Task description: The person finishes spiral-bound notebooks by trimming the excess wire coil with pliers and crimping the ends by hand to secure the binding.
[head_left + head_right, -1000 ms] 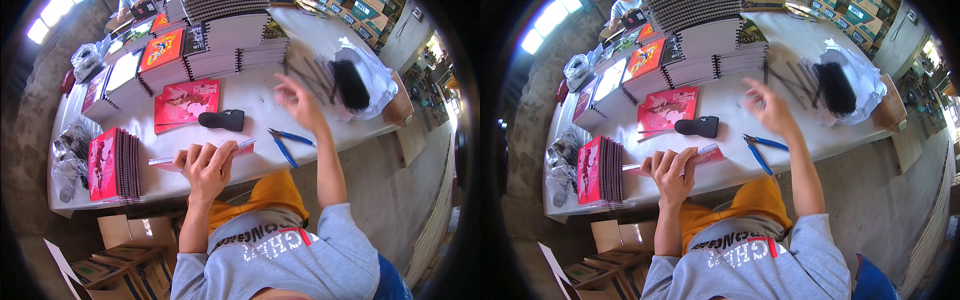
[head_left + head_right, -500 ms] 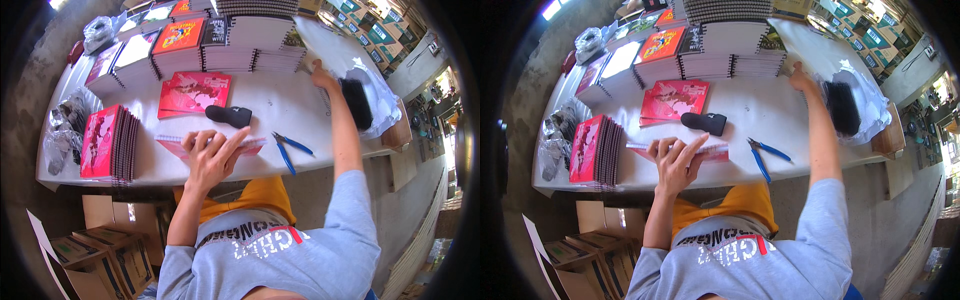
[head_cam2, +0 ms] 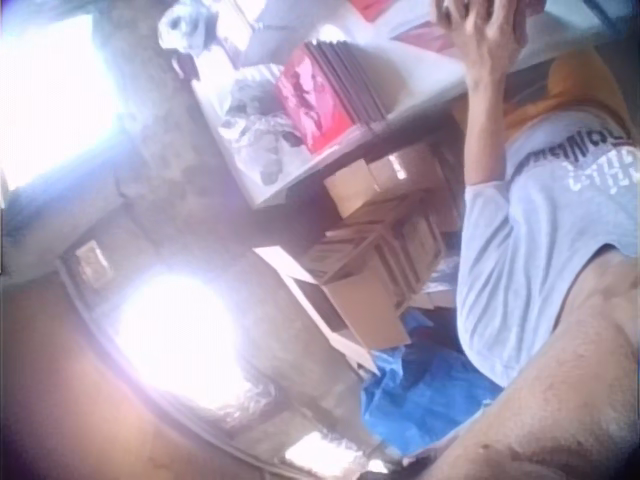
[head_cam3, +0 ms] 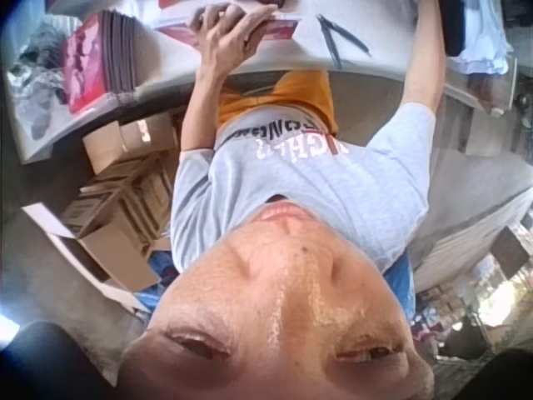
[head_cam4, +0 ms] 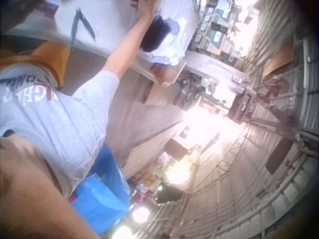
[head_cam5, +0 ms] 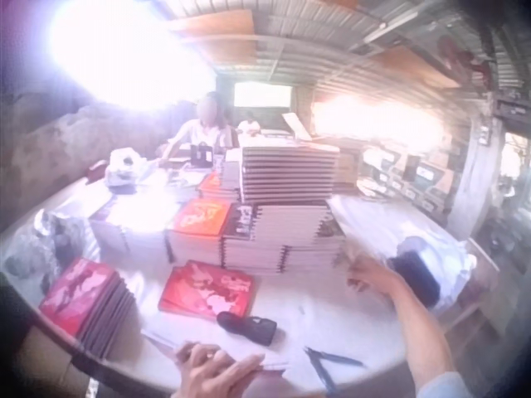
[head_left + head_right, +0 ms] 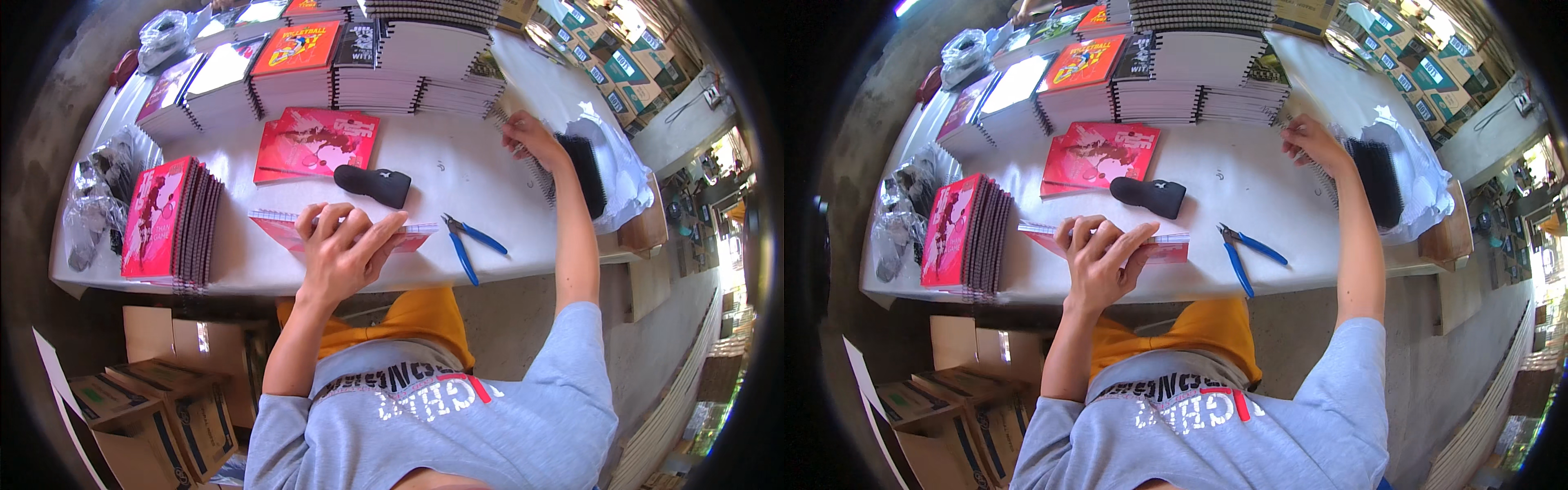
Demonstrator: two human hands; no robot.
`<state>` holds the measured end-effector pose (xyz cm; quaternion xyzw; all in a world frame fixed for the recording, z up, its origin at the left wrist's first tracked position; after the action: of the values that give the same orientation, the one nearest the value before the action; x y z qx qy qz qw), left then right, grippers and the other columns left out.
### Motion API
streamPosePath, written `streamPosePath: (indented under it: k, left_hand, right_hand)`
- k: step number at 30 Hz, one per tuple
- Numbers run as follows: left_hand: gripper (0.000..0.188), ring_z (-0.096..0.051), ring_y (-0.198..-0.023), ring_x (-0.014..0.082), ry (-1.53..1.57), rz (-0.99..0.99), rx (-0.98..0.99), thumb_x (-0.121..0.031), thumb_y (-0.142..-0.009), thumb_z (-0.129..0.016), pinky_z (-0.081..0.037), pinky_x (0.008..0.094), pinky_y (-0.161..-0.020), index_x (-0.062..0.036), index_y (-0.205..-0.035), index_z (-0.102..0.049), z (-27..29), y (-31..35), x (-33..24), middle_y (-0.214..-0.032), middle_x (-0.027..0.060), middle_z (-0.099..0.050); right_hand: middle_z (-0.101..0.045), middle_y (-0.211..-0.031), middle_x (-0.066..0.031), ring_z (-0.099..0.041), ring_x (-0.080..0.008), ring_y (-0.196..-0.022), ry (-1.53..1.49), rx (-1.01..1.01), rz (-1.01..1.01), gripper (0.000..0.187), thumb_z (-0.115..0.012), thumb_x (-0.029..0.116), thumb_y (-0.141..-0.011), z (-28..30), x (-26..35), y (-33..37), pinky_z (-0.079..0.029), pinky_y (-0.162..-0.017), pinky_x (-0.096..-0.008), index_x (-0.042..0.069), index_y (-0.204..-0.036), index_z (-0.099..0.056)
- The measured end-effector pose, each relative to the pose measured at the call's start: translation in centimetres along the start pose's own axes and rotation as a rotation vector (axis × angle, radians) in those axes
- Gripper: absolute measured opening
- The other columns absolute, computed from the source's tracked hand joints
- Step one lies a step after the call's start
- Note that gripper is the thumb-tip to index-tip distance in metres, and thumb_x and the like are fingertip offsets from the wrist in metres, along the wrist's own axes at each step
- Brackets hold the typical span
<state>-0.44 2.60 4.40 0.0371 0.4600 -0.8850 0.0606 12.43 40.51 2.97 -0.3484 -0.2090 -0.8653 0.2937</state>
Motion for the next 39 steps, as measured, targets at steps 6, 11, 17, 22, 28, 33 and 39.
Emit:
streamPosePath:
  k: [6, 11, 17, 22, 28, 33, 39]
  left_hand:
    - [0.026, -0.049, -0.079, 0.0139, -0.011, -0.007, -0.003, -0.025, -0.07, -0.071, -0.03, 0.0358, -0.084, -0.0243, -0.096, -0.068, 0.0, 0.3, -0.1, -0.068, -0.0053, -0.049]
    - [0.027, -0.048, -0.078, 0.0137, 0.016, -0.019, 0.002, -0.025, -0.07, -0.071, -0.029, 0.037, -0.085, -0.0268, -0.097, -0.068, 0.3, 0.1, 0.2, -0.068, -0.0062, -0.048]
    - [0.021, -0.052, -0.091, 0.0148, -0.028, -0.004, 0.06, -0.03, -0.071, -0.07, -0.015, 0.0473, -0.102, -0.0283, -0.091, -0.067, 0.1, 1.4, 0.3, -0.071, -0.0051, -0.047]
    - [0.018, -0.052, -0.106, 0.0178, -0.034, 0.056, -0.049, -0.037, -0.069, -0.07, 0.011, 0.0549, -0.107, -0.0244, -0.08, -0.064, -0.6, 1.0, -0.6, -0.071, -0.0023, -0.046]
    - [0.023, -0.053, -0.104, 0.0205, 0.024, 0.111, -0.098, -0.036, -0.065, -0.073, 0.008, 0.0528, -0.109, -0.0203, -0.078, -0.063, -0.6, 1.1, -0.6, -0.068, -0.0013, -0.045]
    - [0.025, -0.055, -0.099, 0.0199, 0.036, 0.134, -0.106, -0.036, -0.062, -0.076, 0.004, 0.0506, -0.11, -0.0207, -0.077, -0.064, -0.5, 0.9, -0.7, -0.068, -0.0018, -0.045]
    - [0.025, -0.054, -0.091, 0.0198, 0.051, 0.174, -0.041, -0.033, -0.06, -0.077, -0.001, 0.0486, -0.111, -0.0197, -0.079, -0.065, -0.2, 0.3, -0.8, -0.069, -0.0003, -0.045]
  right_hand:
    - [-0.064, -0.091, -0.0071, -0.06, -0.017, -0.076, 0.119, 0.116, 0.039, 0.029, -0.057, 0.021, -0.087, -1.9, 2.3, 1.4, -0.051, -0.067, -0.0329, 0.007, -0.113, -0.058]
    - [-0.059, -0.117, -0.0112, -0.055, -0.0237, -0.106, 0.037, 0.098, 0.592, 0.036, -0.053, 0.018, -0.09, -4.3, 10.1, 10.4, -0.041, -0.092, -0.0337, 0.014, -0.126, -0.051]
    - [-0.059, -0.101, -0.0047, -0.053, -0.0167, -0.09, -0.099, 0.257, 0.573, 0.032, -0.058, 0.016, -0.086, -7.7, 11.2, 17.9, -0.043, -0.078, -0.0284, 0.011, -0.118, -0.06]
    - [-0.057, -0.086, -0.0029, -0.052, -0.0155, -0.075, -0.23, 0.123, 0.663, 0.032, -0.062, 0.002, -0.081, -9.5, 11.6, 19.7, -0.043, -0.067, -0.027, 0.014, -0.11, -0.065]
    - [-0.059, -0.089, -0.0033, -0.054, -0.0176, -0.081, -0.118, -0.028, 0.757, 0.029, -0.066, 0.001, -0.075, -9.2, 11.6, 19.2, -0.044, -0.072, -0.0301, 0.015, -0.101, -0.07]
    - [-0.06, -0.089, -0.0036, -0.054, -0.0171, -0.084, -0.261, 0.141, 0.735, 0.026, -0.067, 0.001, -0.074, -9.4, 11.2, 19.2, -0.044, -0.073, -0.0285, 0.012, -0.098, -0.07]
    - [-0.06, -0.08, -0.005, -0.056, -0.0163, -0.073, -0.17, 0.317, 0.524, 0.025, -0.064, 0.001, -0.077, -8.5, 11.8, 19.5, -0.043, -0.072, -0.0286, 0.009, -0.101, -0.068]
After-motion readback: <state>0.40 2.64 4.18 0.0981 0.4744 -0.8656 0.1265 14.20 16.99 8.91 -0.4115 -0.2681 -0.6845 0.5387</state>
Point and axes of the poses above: each hand's wrist, its own y-axis away from the middle knuckle, its own z-axis out of the back of the hand, x = y × z, the point moved 2 cm from there along -y, towards the middle knuckle
